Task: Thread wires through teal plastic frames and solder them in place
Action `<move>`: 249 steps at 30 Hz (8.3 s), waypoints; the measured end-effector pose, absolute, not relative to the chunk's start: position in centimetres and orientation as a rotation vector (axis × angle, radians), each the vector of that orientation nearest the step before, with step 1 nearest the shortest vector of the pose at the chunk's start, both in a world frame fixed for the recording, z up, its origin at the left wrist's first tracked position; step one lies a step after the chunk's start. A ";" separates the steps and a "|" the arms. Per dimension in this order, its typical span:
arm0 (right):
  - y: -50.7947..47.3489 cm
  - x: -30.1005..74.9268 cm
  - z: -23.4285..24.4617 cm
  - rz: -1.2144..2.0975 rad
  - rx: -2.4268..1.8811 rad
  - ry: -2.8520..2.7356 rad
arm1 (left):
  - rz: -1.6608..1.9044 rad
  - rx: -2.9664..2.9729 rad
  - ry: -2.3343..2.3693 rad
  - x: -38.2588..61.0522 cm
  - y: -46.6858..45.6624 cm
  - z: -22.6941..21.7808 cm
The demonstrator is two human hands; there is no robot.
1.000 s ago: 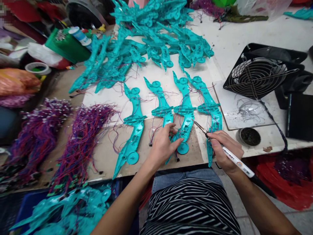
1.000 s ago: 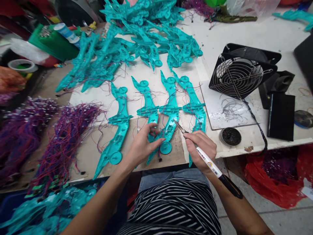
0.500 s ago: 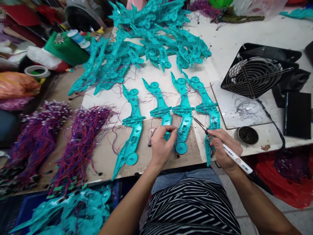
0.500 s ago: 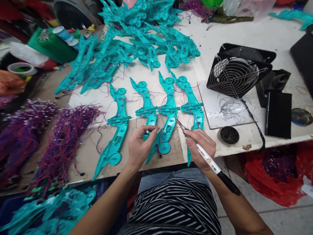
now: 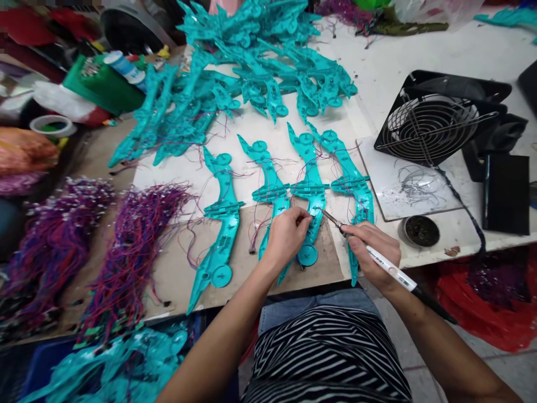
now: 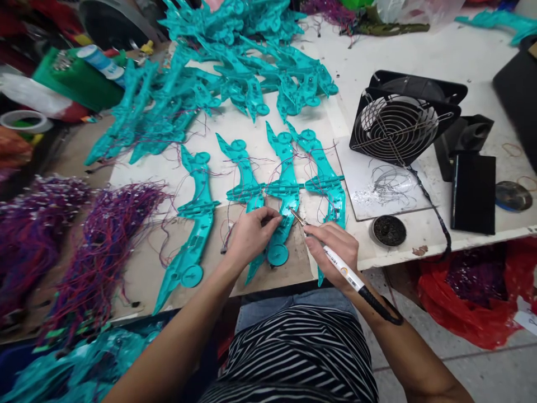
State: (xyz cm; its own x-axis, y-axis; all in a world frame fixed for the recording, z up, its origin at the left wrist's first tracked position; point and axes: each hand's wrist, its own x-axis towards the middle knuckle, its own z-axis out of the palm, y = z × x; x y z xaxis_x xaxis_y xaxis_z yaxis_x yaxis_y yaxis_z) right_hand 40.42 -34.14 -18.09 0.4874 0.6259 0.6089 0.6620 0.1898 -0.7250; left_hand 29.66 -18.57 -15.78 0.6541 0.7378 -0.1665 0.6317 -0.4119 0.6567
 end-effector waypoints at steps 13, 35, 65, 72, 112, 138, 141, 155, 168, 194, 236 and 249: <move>-33.7 40.4 -17.8 -0.036 -1.521 -1.190 | 0.178 2.219 1.009 30.6 -17.9 -16.7; -33.7 40.4 -17.8 0.008 -1.528 -1.188 | 0.166 2.203 1.000 30.5 -17.8 -16.7; -38.5 42.0 -20.4 -0.332 -1.882 -0.924 | 0.174 2.764 0.568 35.2 -25.2 -17.1; -38.0 42.6 -20.3 -0.280 -1.862 -1.034 | 0.224 2.220 0.691 34.2 -24.1 -16.6; -33.3 43.8 -20.7 -0.262 -1.774 -1.037 | -0.085 2.077 0.878 37.0 -21.2 -15.9; -32.2 42.6 -19.5 -0.059 -1.739 -1.053 | 0.590 1.156 0.936 34.4 -22.9 -16.5; -32.1 42.4 -19.5 -0.086 -1.785 -0.990 | 0.653 1.219 0.980 34.0 -23.2 -16.5; -33.4 40.7 -20.0 -0.450 -1.754 -0.858 | 0.515 1.849 0.899 34.9 -22.6 -15.5; -36.3 40.9 -19.7 -0.211 -1.743 -0.877 | 0.251 1.202 0.792 35.6 -22.6 -14.8; -40.3 42.4 -17.5 -0.221 -1.681 -0.937 | 0.009 1.939 0.571 36.8 -20.5 -16.8; -40.8 42.5 -19.3 -0.259 -1.654 -1.212 | 0.018 1.921 0.568 36.7 -20.5 -17.2; -41.5 42.5 -19.1 -0.229 -1.627 -1.135 | -0.029 1.812 0.559 36.4 -20.6 -17.3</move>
